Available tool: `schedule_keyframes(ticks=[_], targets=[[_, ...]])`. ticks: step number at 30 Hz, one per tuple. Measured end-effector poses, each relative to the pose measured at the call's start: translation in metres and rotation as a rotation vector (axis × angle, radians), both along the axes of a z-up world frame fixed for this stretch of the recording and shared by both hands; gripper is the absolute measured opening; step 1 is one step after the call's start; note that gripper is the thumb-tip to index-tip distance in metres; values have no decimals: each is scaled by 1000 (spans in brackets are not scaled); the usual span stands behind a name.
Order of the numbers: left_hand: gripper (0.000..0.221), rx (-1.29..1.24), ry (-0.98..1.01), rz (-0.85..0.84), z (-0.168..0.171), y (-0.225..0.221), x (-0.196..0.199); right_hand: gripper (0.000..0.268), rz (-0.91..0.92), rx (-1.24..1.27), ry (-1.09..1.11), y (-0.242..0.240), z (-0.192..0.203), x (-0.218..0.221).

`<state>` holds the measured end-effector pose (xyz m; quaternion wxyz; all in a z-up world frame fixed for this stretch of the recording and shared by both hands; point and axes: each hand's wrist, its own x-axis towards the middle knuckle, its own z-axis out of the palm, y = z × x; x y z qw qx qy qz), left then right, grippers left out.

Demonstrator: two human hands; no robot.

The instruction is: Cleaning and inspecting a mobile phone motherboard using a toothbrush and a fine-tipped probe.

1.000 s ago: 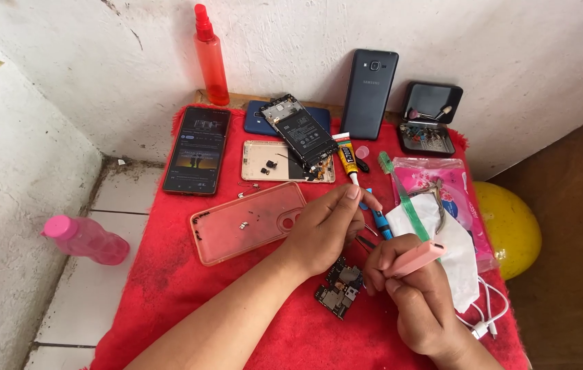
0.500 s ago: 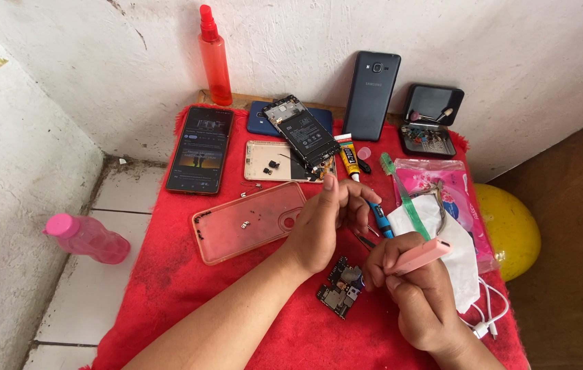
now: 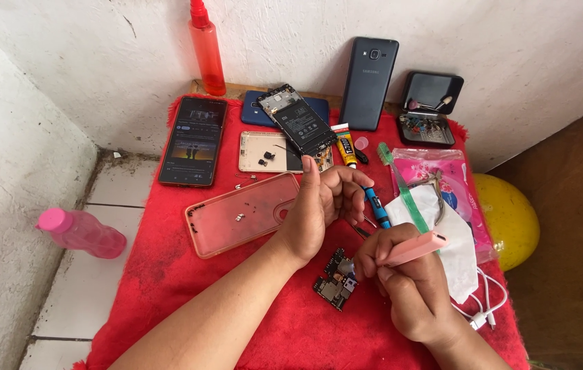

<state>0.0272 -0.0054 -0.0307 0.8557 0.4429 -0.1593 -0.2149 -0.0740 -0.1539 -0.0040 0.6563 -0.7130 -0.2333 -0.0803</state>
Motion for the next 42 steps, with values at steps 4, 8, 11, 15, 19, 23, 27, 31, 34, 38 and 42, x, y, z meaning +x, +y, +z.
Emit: schedule_keyframes(ticks=[4, 8, 11, 15, 19, 23, 27, 31, 34, 38, 42], targets=[[93, -10, -5, -2, 0, 0, 0, 8, 25, 1, 2, -1, 2, -1], [93, 4, -9, 12, 2, 0, -1, 13, 39, -1, -19, -1, 4, 0], [93, 8, -4, 14, 4, 1, -1, 12, 25, 10, 1, 0, 4, -1], [94, -1, -1, 26, 5, 1, -1, 10, 35, 23, -21, 4, 4, -1], [95, 7, 5, 24, 4, 1, -1, 10, -20, -39, -21, -2, 6, -1], [96, -5, 32, 25, 7, 1, -2, 9, 19, -64, -70, 0, 11, 0], [95, 30, 37, 33, 11, 3, -3, 12, -13, -128, -79, -4, 12, 1], [93, 16, 19, 28, 14, 2, 1, 5, 57, -107, -81, -2, 15, 4], [93, 17, 31, 44, 13, 2, -4, 12, -7, -119, -106, -3, 14, 0], [93, -4, 33, 39, 13, 4, -4, 10, 23, -45, 11, -4, 7, -3], [95, -7, -4, 30, 12, 4, -4, 13, -19, -19, 36, -2, 8, -4]])
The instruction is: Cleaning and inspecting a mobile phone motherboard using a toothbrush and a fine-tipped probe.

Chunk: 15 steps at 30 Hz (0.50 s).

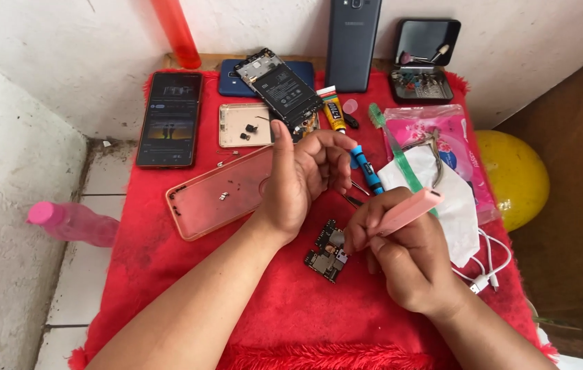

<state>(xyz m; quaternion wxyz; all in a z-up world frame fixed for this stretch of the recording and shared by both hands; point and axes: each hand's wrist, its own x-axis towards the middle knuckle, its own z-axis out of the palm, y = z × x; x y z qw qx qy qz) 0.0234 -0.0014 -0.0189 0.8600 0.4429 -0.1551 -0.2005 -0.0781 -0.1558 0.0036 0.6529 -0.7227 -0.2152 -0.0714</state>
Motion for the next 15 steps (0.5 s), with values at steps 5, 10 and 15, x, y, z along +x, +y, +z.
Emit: schedule_keyframes(ticks=[5, 10, 15], targets=[[95, -15, 28, 10, 0, 0, 1, 13, -3, -39, -11, 1, -1, 0], [94, -23, 20, 2, -3, 0, 1, 17, -67, -63, -34, 2, -3, -1], [95, -46, 37, 4, -6, -2, 3, 12, -73, -81, -71, 4, -5, 3]])
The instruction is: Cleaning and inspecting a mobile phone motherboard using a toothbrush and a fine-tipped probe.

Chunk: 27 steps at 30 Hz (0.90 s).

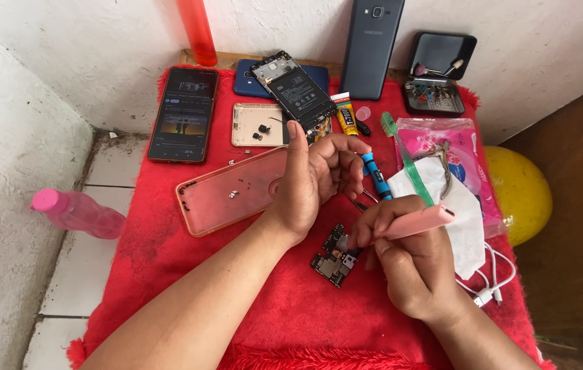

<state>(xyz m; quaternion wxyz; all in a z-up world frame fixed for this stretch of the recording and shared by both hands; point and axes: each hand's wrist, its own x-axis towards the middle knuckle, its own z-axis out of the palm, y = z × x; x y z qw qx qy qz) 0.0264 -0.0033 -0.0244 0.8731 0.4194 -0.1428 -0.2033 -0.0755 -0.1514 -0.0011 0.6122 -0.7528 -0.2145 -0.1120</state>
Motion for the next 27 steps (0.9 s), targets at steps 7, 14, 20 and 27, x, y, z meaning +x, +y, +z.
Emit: schedule_keyframes(ticks=[7, 14, 20, 27], targets=[[95, 11, 3, -7, 2, 1, -2, 11, 28, 29, -8, -3, 0, -1], [96, 26, 6, 5, 1, 1, -1, 14, -95, -9, 55, -7, -2, -1], [96, 24, 12, 2, 0, 1, -1, 17, -61, 47, 58, -4, -3, 0], [95, 10, 0, -2, -3, -1, 1, 14, -11, 110, 86, -1, -6, 2]])
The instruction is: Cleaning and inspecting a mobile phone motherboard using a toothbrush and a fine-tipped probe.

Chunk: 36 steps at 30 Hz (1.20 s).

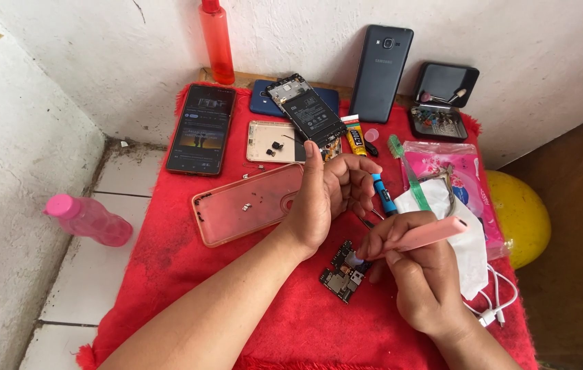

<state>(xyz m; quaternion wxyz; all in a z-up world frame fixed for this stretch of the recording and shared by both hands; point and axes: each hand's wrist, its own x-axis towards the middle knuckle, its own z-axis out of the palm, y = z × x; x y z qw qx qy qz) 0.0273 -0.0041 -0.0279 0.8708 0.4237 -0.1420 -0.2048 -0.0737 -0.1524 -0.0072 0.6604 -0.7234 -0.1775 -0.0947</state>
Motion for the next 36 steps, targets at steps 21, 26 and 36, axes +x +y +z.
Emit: schedule_keyframes(ticks=[21, 26, 36], targets=[[94, -10, 6, 20, -5, -3, 3, 15, 26, 102, 8, 13, 3, 5], [96, -17, 32, 21, -3, -2, 4, 15, 45, 98, -20, 15, 2, 8], [98, -27, 27, 12, -4, -1, 4, 16, 79, 126, 11, 15, 1, 3]])
